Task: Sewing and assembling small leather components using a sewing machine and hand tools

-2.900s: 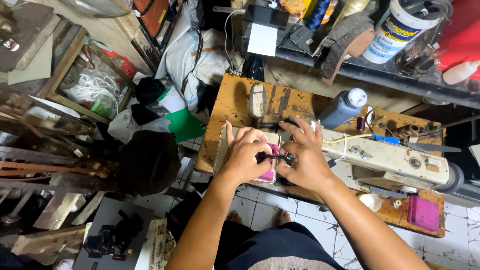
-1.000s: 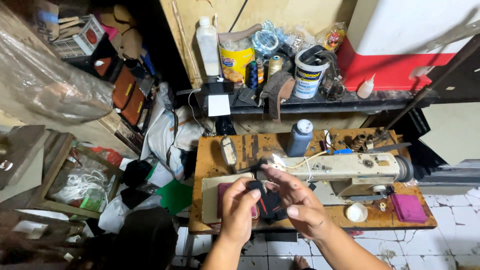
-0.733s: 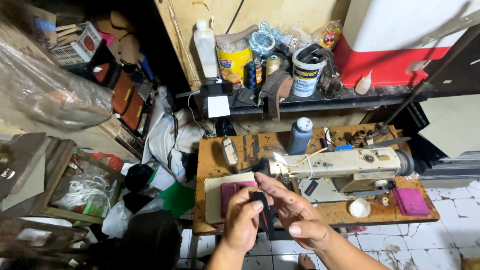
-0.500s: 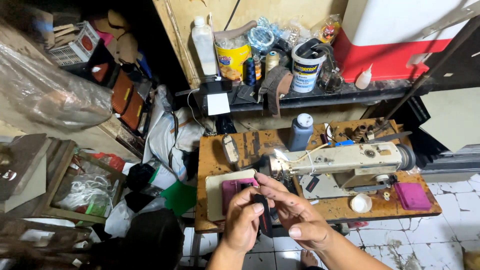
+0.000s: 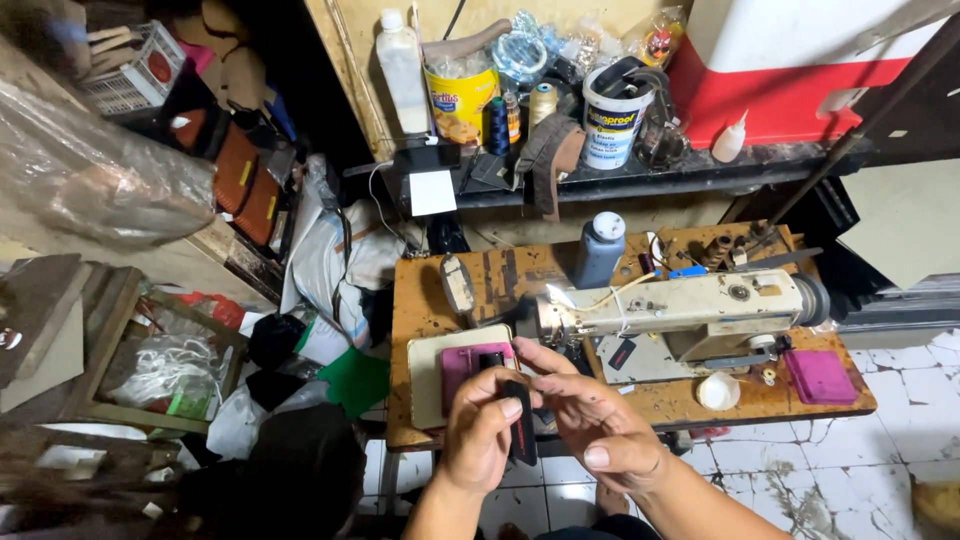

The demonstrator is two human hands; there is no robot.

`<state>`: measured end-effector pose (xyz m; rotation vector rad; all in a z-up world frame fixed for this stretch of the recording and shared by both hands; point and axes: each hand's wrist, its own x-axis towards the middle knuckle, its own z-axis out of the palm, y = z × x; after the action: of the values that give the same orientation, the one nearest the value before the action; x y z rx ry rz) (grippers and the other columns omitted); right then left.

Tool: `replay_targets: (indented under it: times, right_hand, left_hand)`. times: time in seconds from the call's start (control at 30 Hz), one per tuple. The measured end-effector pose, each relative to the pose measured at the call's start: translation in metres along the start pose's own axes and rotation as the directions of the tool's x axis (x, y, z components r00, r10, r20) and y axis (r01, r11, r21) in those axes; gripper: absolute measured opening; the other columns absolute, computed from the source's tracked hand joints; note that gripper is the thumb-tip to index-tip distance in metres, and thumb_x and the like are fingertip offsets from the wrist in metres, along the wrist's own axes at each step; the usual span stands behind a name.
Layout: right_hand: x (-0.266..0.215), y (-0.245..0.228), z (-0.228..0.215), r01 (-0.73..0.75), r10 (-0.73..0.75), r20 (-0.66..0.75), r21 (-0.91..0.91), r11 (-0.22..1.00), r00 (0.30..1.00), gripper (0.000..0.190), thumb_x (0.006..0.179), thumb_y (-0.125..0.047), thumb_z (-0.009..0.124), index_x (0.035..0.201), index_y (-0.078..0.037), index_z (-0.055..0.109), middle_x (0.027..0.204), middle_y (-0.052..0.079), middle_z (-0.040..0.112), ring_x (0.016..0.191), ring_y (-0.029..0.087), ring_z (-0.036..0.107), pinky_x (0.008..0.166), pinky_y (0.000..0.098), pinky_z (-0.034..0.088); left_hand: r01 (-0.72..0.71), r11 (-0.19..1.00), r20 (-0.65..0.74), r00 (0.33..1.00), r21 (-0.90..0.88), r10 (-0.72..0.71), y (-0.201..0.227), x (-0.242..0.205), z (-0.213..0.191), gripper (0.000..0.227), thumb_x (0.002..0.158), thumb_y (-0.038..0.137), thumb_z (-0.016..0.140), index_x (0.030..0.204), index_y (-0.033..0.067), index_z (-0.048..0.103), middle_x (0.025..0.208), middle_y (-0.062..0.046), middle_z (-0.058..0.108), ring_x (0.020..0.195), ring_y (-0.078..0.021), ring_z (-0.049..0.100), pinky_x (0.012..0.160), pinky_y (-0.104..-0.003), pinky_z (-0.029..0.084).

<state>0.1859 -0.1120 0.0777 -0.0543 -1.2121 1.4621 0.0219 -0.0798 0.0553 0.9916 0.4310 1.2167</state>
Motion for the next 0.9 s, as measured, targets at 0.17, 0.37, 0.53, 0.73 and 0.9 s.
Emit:
replay_targets:
  times: [0.17, 0.37, 0.53, 0.73, 0.9]
  right_hand:
    - [-0.015, 0.014, -0.031, 0.008, -0.025, -0.088, -0.189, 0.982, 0.996, 0.061, 0.093, -0.027, 0.069, 0.148, -0.011, 0.05, 0.169, 0.017, 0.027, 0.156, 0.032, 0.028, 0.128, 0.0565, 0.018]
    - [-0.075, 0.121, -0.095, -0.59, 0.341, -0.572, -0.33, 0.737, 0.746, 0.1, 0.071, -0.031, 0.078, 0.159, -0.019, 0.032, 0.167, 0.008, 0.037, 0.153, 0.027, 0.036, 0.117, 0.047, 0.03]
    - [-0.082, 0.162, -0.085, -0.69, 0.524, -0.576, -0.099, 0.717, 0.627, 0.116, 0.069, 0.01, 0.074, 0.164, -0.024, 0.016, 0.17, -0.007, 0.011, 0.143, 0.01, 0.036, 0.107, 0.0303, 0.045]
    - [-0.131, 0.176, -0.112, -0.618, 0.267, -0.557, -0.71, 0.338, 0.786, 0.089, 0.073, -0.032, 0.087, 0.152, -0.022, 0.047, 0.161, 0.014, 0.037, 0.15, 0.027, 0.035, 0.12, 0.0462, 0.027]
    - [-0.095, 0.112, -0.08, -0.662, 0.209, -0.707, -0.458, 0.593, 0.676, 0.053, 0.079, -0.027, 0.077, 0.129, -0.015, 0.063, 0.143, 0.007, 0.061, 0.136, 0.02, 0.056, 0.115, 0.0381, 0.038]
  left_hand:
    - [-0.043, 0.998, -0.094, 0.994, 0.051, 0.047, 0.006, -0.01, -0.029, 0.021, 0.083, 0.025, 0.07, 0.091, 0.0057, 0.072, 0.087, -0.008, 0.073, 0.081, -0.0211, 0.066, 0.084, -0.04, 0.053]
    - [-0.155, 0.987, -0.331, 0.93, 0.039, 0.159, 0.01, -0.022, -0.06, 0.021, 0.081, 0.014, 0.069, 0.096, -0.001, 0.067, 0.088, -0.015, 0.07, 0.093, -0.0297, 0.067, 0.101, -0.046, 0.051]
    - [-0.097, 0.994, -0.435, 0.894, 0.054, 0.111, 0.004, -0.026, -0.068, 0.02, 0.08, 0.013, 0.068, 0.095, 0.0009, 0.068, 0.09, -0.014, 0.073, 0.093, -0.0286, 0.071, 0.096, -0.041, 0.052]
    - [-0.044, 0.992, -0.469, 0.878, 0.116, 0.094, -0.017, -0.018, -0.078, 0.014, 0.082, 0.01, 0.071, 0.094, 0.0025, 0.07, 0.087, -0.008, 0.071, 0.079, -0.0188, 0.066, 0.07, -0.03, 0.052]
    - [0.031, 0.956, -0.436, 0.894, 0.292, 0.104, -0.015, -0.002, -0.052, 0.011, 0.084, 0.013, 0.071, 0.089, 0.0022, 0.07, 0.079, -0.004, 0.071, 0.068, -0.0116, 0.063, 0.059, -0.027, 0.053]
